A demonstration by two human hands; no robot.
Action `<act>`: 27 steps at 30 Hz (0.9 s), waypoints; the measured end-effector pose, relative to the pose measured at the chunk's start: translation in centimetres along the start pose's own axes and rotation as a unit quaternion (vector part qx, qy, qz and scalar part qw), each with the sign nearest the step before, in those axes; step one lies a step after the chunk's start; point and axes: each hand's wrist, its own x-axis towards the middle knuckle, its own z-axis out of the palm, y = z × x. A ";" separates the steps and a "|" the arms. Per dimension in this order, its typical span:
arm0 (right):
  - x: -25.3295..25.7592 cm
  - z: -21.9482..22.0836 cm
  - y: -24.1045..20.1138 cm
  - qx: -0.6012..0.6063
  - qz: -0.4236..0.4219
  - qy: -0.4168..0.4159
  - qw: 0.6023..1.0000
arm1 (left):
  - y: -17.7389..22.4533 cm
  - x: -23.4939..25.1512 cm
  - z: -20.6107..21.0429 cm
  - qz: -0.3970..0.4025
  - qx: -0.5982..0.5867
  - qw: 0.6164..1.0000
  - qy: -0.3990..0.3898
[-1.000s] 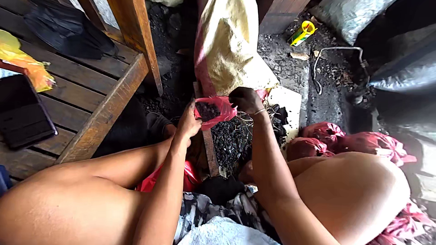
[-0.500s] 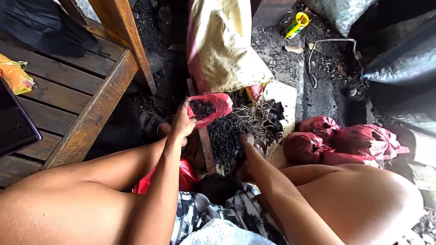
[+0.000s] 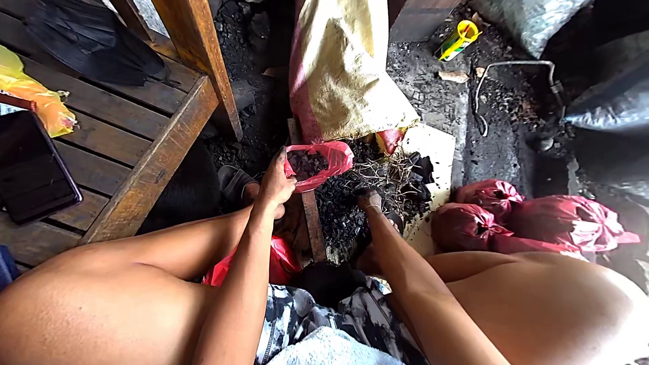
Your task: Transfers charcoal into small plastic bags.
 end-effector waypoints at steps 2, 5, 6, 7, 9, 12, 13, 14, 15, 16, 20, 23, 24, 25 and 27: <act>0.4 -1.3 0.1 0.013 -0.014 -0.020 1.000 | 0.1 0.0 -0.1 0.002 -0.001 1.000 0.003; 1.6 -2.2 1.2 0.060 -0.035 -0.050 0.996 | -0.1 -0.3 -0.1 0.018 -0.002 1.000 0.007; 1.6 -2.6 1.2 0.074 -0.041 -0.055 0.995 | -0.1 -0.4 0.0 0.023 0.001 1.000 0.013; 1.5 -3.1 1.0 0.081 -0.046 -0.061 0.994 | -0.2 -0.5 0.0 0.025 0.000 1.000 0.015; 1.2 -4.1 0.4 0.090 -0.058 -0.070 0.992 | -0.2 -0.4 0.1 0.019 0.001 1.000 0.014; 0.3 -6.5 -1.1 0.155 -0.086 -0.066 0.982 | -0.2 -0.3 0.1 0.007 0.014 1.000 0.020; -0.3 -7.8 -1.8 0.172 -0.107 -0.051 0.978 | -0.1 -0.4 0.1 0.004 0.018 1.000 0.022; -1.0 -9.4 -2.7 0.187 -0.136 -0.034 0.972 | -0.1 -0.4 0.1 0.001 0.022 0.999 0.023; -1.6 -10.9 -3.5 0.203 -0.171 -0.019 0.964 | -0.1 -0.5 0.1 -0.002 0.025 0.999 0.025; -2.3 -12.5 -4.6 0.218 -0.206 -0.008 0.954 | 0.0 -0.5 0.1 -0.002 0.025 0.999 0.026; -6.2 -15.4 -9.5 0.268 -0.340 -0.033 0.901 | 0.2 -0.3 0.2 -0.008 0.017 1.000 0.022; -8.0 -12.8 -13.7 0.230 -0.409 -0.102 0.877 | 0.8 -0.5 -0.2 -0.026 0.023 0.999 0.006; -8.1 -11.5 -15.0 0.173 -0.424 -0.103 0.883 | 1.0 -0.7 -0.3 -0.029 0.025 0.999 0.002; -8.0 -10.3 -15.9 0.107 -0.429 -0.097 0.892 | 1.1 -0.8 -0.2 -0.030 0.026 0.999 0.000; -7.2 -8.4 -16.4 0.015 -0.416 -0.080 0.906 | 0.9 -1.0 0.0 -0.028 0.029 0.999 0.004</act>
